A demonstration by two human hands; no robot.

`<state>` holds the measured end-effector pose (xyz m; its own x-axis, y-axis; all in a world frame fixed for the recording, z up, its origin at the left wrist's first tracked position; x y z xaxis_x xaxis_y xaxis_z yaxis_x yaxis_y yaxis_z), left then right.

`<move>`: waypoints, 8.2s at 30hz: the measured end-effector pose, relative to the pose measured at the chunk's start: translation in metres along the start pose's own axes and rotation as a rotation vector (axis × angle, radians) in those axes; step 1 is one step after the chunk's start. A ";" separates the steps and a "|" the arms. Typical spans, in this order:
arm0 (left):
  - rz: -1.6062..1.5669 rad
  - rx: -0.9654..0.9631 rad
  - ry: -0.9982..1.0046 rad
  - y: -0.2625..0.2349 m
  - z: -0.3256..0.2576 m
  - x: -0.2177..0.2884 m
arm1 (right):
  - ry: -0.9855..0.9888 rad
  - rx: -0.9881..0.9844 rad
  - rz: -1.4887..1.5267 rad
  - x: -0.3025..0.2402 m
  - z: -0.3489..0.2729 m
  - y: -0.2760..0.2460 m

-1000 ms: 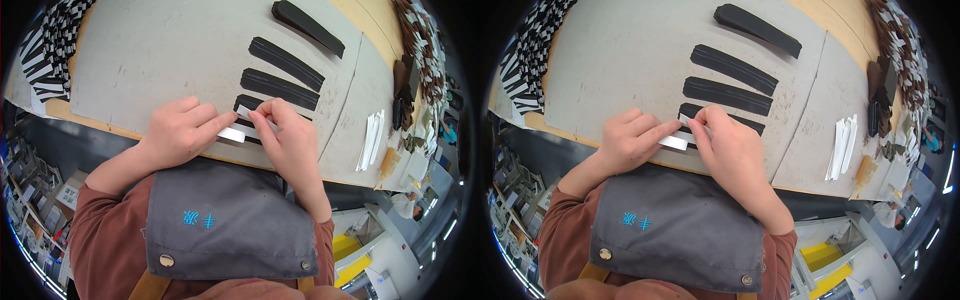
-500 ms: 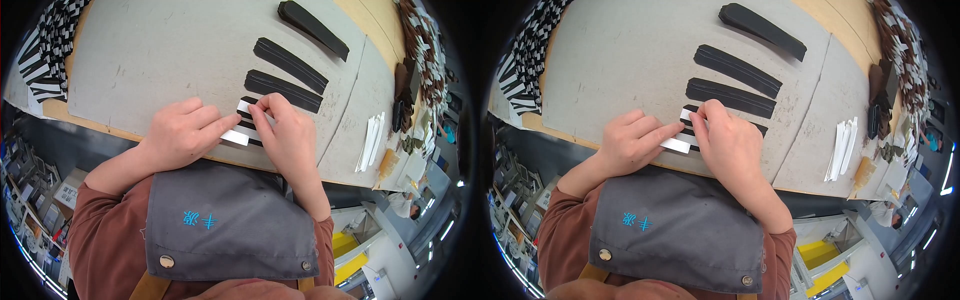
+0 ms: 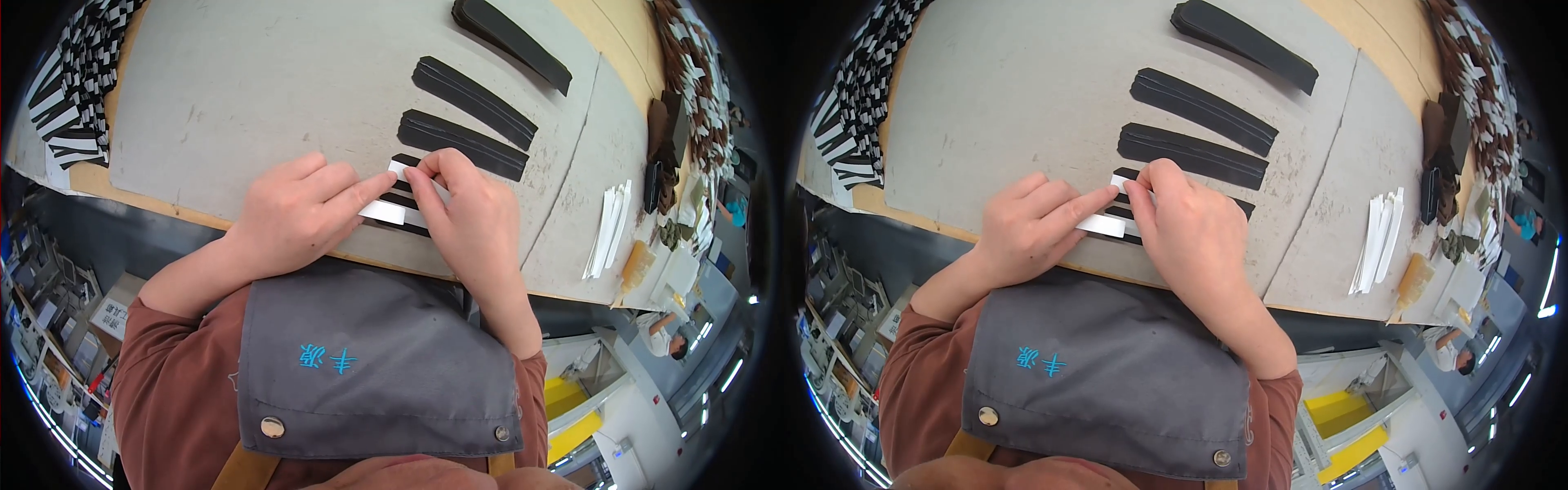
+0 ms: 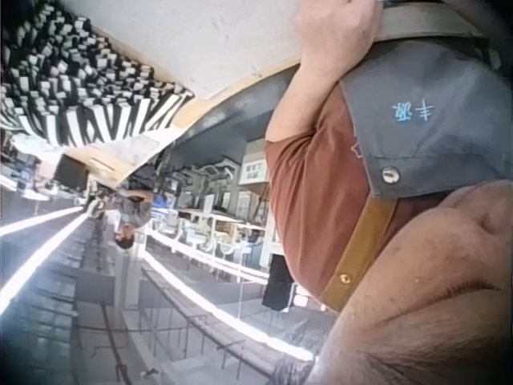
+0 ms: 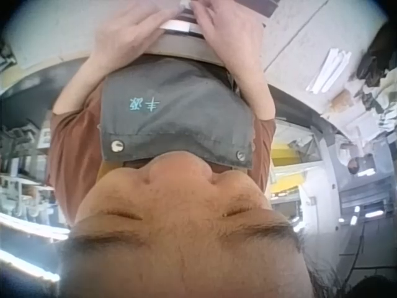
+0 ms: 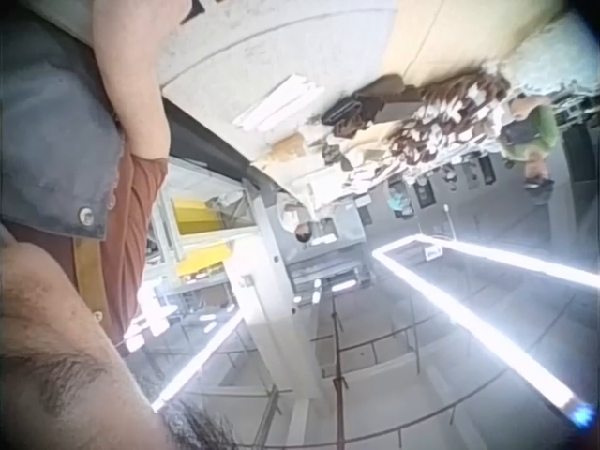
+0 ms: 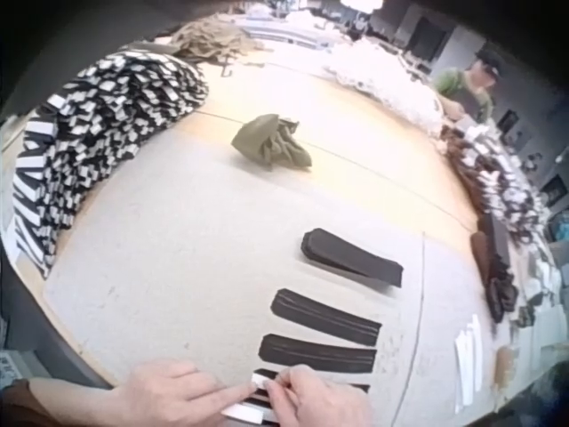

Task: Applying glue and reinforcement tape strips to black leather components at a workshop station.

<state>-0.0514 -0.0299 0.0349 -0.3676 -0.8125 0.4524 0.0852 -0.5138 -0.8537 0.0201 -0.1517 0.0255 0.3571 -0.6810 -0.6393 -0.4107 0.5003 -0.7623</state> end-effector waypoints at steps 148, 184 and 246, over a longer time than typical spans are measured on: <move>0.123 0.134 0.027 -0.005 0.027 -0.013 | 0.002 -0.079 0.050 0.010 0.039 -0.011; 0.155 0.069 -0.029 -0.002 0.033 -0.015 | 0.100 0.002 -0.040 0.059 0.018 -0.055; 0.081 -0.111 0.252 0.047 0.091 0.052 | -0.130 0.406 -0.169 0.084 -0.075 -0.072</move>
<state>0.0180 -0.1212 0.0418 -0.5832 -0.7486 0.3155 0.0267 -0.4058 -0.9136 0.0168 -0.2847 0.0347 0.5041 -0.7114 -0.4898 0.0155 0.5744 -0.8184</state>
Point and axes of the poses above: each hand's wrist, its own z-axis towards the middle knuckle, its own y-axis out of the palm, x = y × z, the point moved 10 cm from there along z, towards the middle knuckle, and after that the axes turned 5 degrees about z, right-handed, at the moved point
